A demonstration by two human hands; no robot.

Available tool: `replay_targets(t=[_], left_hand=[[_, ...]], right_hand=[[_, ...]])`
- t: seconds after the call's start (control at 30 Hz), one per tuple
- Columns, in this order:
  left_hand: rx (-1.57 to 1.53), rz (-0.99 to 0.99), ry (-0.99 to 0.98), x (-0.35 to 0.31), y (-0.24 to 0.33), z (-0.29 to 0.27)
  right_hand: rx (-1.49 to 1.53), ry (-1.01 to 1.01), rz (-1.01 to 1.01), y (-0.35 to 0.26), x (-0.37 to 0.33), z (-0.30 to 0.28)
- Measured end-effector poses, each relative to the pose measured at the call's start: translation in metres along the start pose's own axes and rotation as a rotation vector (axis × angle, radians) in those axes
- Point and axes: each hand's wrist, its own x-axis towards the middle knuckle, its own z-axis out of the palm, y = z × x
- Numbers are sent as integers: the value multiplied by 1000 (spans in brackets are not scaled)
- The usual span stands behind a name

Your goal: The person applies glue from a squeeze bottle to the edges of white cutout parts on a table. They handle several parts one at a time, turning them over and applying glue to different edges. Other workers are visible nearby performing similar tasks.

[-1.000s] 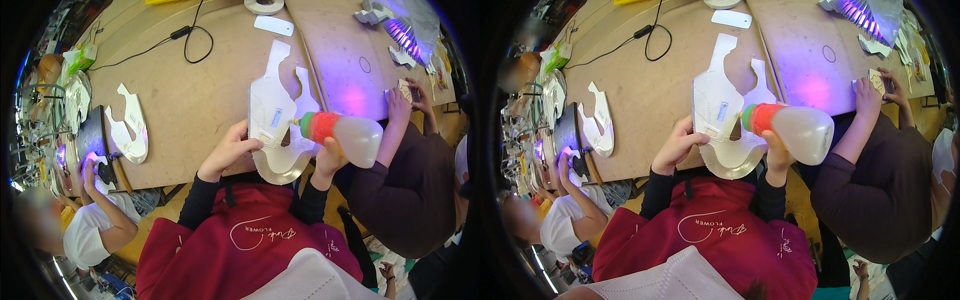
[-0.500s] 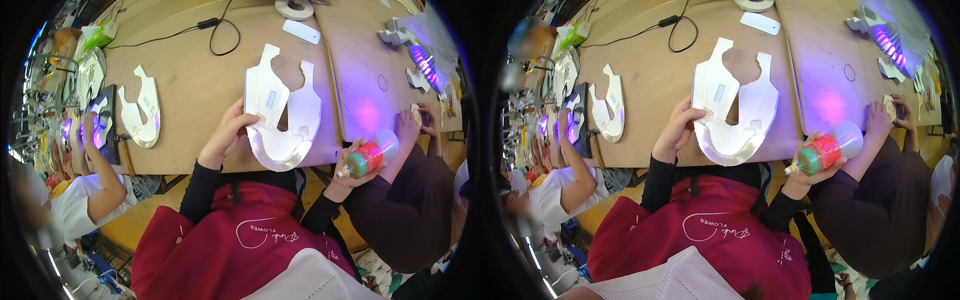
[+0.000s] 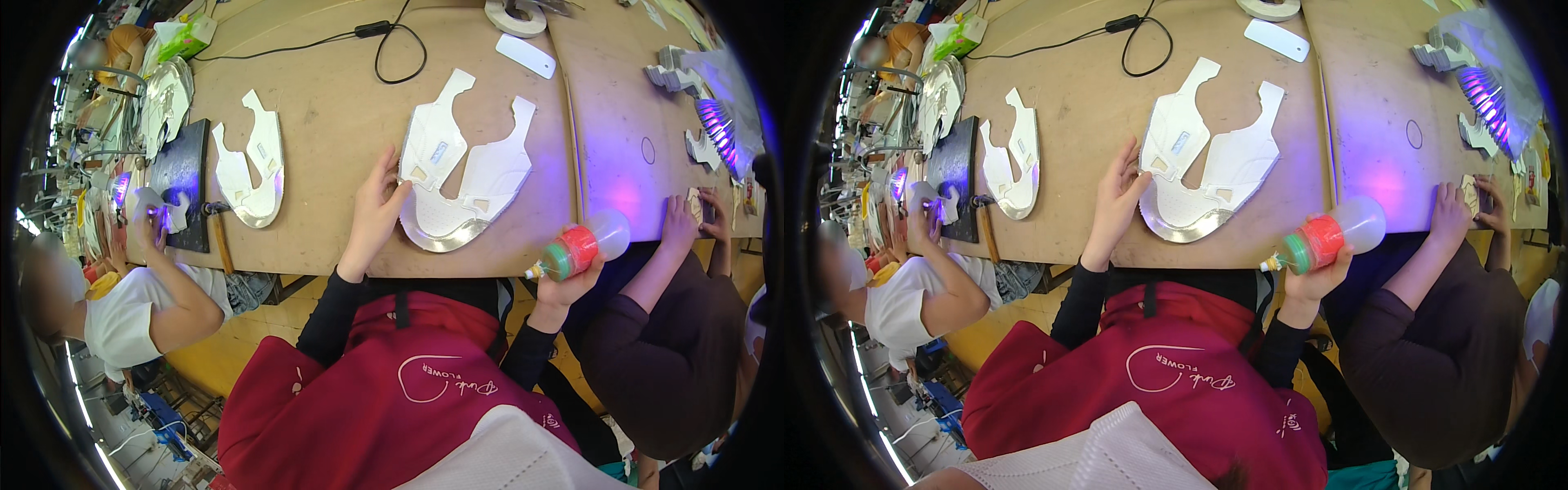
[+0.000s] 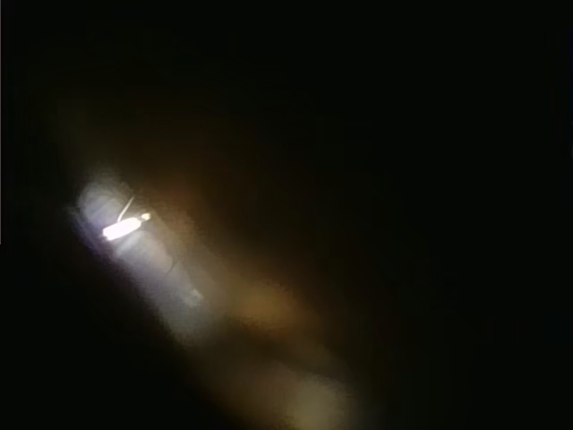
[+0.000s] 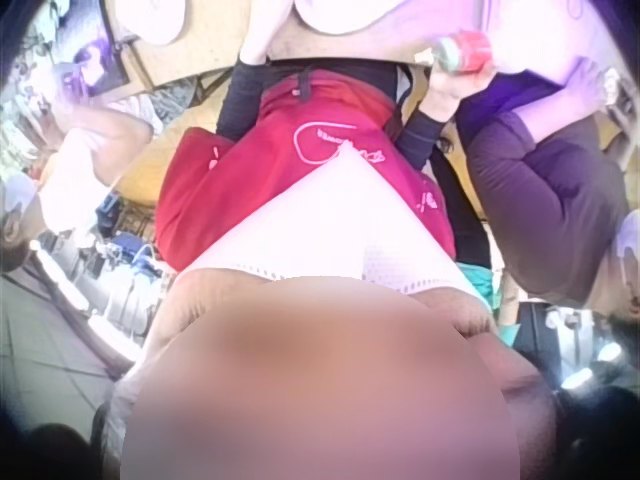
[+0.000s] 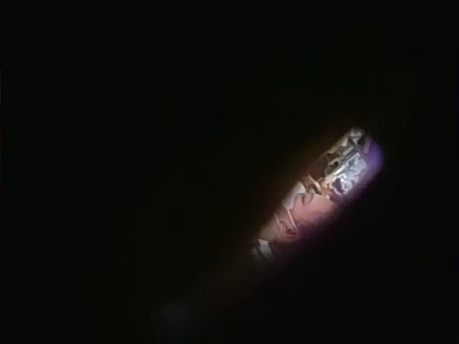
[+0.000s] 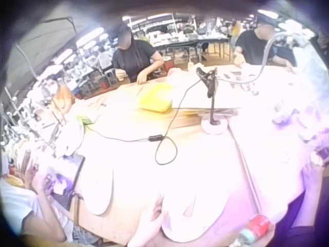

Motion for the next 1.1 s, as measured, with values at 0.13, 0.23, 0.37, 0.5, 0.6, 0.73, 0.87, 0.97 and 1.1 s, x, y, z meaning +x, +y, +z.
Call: replay_targets(t=[0.13, 0.23, 0.37, 0.5, 0.6, 0.73, 0.87, 0.97, 1.1], left_hand=[[-14, 23, -74, -6, -7, -3], [334, 228, -125, -13, 1, -3], [91, -106, -374, -17, 27, -12], [-360, -46, -359, -7, 54, -36], [-503, 30, -151, 0, 73, -69], [-488, 197, 165, 13, 100, -128], [-393, 300, 420, 43, 120, -176], [-291, 414, 638, 63, 131, -192], [-297, 436, 545, 55, 130, -192]], right_hand=[[49, 5, 52, 16, 9, -18], [229, -174, 176, 17, 19, -29], [244, -394, 291, 13, 24, -32], [108, -302, 255, 12, 22, -24], [75, -314, 234, 11, 20, -20], [12, -272, 154, 13, 21, -12], [-10, -188, 112, 14, 17, -4], [-11, -194, 131, 13, 16, -2], [-22, -169, 77, 14, 21, -11]])
